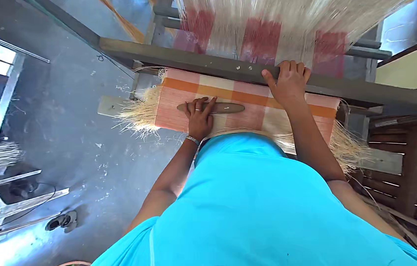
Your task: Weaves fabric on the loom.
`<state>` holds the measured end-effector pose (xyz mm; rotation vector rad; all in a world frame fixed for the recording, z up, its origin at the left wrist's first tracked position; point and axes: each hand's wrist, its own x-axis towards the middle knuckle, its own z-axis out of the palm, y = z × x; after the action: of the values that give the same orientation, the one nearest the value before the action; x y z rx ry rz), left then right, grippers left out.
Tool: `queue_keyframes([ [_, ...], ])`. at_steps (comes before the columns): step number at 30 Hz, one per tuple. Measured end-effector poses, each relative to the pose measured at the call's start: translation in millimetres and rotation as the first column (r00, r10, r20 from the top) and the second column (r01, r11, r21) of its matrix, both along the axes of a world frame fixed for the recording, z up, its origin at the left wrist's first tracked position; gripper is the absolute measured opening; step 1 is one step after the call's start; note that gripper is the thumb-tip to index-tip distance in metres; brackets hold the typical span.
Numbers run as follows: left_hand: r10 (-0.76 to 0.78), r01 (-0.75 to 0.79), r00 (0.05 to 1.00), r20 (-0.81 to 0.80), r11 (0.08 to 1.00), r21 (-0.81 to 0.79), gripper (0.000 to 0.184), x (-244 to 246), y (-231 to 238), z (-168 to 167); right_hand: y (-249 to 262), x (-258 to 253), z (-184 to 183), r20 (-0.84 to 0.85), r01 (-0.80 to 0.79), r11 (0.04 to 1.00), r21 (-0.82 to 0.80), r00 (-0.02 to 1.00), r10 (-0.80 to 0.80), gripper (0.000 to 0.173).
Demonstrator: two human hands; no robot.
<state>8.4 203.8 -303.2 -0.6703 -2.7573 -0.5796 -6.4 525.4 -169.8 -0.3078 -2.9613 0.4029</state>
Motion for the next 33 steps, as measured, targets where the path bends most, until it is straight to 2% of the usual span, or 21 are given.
queue_keyframes([
  [3, -0.080, 0.079, 0.995, 0.058, 0.997, 0.027, 0.050, 0.7, -3.9, 5.5, 0.1, 0.3, -1.0, 0.001, 0.002, 1.000, 0.009, 1.000, -0.002, 0.082],
  [7, -0.270, 0.289, 0.926, 0.264, 0.957, -0.035, 0.069, 6.9, -19.4, 34.8, 1.6, -0.4, -0.4, 0.010, 0.011, 1.000, 0.007, 1.000, -0.011, 0.081],
  [10, -0.389, 0.427, 0.860, 0.331, 0.903, -0.051, 0.063, 8.8, -39.5, 42.4, 1.4, 0.3, -1.9, 0.002, 0.011, 1.000, 0.001, 1.000, -0.011, 0.079],
  [12, -0.418, 0.467, 0.835, 0.357, 0.883, -0.057, 0.057, 8.6, -47.6, 43.8, 2.8, 1.0, -2.0, 0.005, -0.002, 1.000, -0.006, 1.000, 0.002, 0.078],
  [16, -0.374, 0.435, 0.855, 0.359, 0.895, -0.102, 0.045, 11.2, -43.5, 40.9, 8.3, 2.2, -3.5, -0.024, -0.044, 0.999, -0.020, 0.999, 0.044, 0.075],
  [19, -0.361, 0.393, 0.877, 0.317, 0.918, -0.043, 0.044, 4.2, -34.8, 32.1, 11.9, -4.6, -6.2, -0.054, -0.047, 0.999, 0.005, 0.997, 0.047, 0.074],
  [23, -0.393, 0.405, 0.878, 0.274, 0.914, 0.013, 0.057, -18.2, -27.8, 30.7, 18.6, -19.3, 2.8, 0.035, -0.026, 0.999, -0.045, 0.999, 0.028, 0.075],
  [26, -0.438, 0.455, 0.863, 0.253, 0.891, -0.009, 0.065, -34.9, -29.1, 34.1, 12.2, -11.6, 6.6, 0.041, -0.020, 0.998, -0.063, 0.999, 0.023, 0.074],
  [31, -0.451, 0.463, 0.872, 0.191, 0.886, -0.024, 0.065, -56.9, -31.2, 32.1, 6.6, 1.2, 9.7, 0.102, -0.059, 0.997, -0.042, 0.993, 0.063, 0.082],
  [33, -0.442, 0.452, 0.879, 0.178, 0.892, -0.019, 0.066, -59.3, -27.3, 34.2, 15.6, 3.0, 7.2, 0.056, -0.121, 0.990, -0.075, 0.991, 0.125, 0.079],
])
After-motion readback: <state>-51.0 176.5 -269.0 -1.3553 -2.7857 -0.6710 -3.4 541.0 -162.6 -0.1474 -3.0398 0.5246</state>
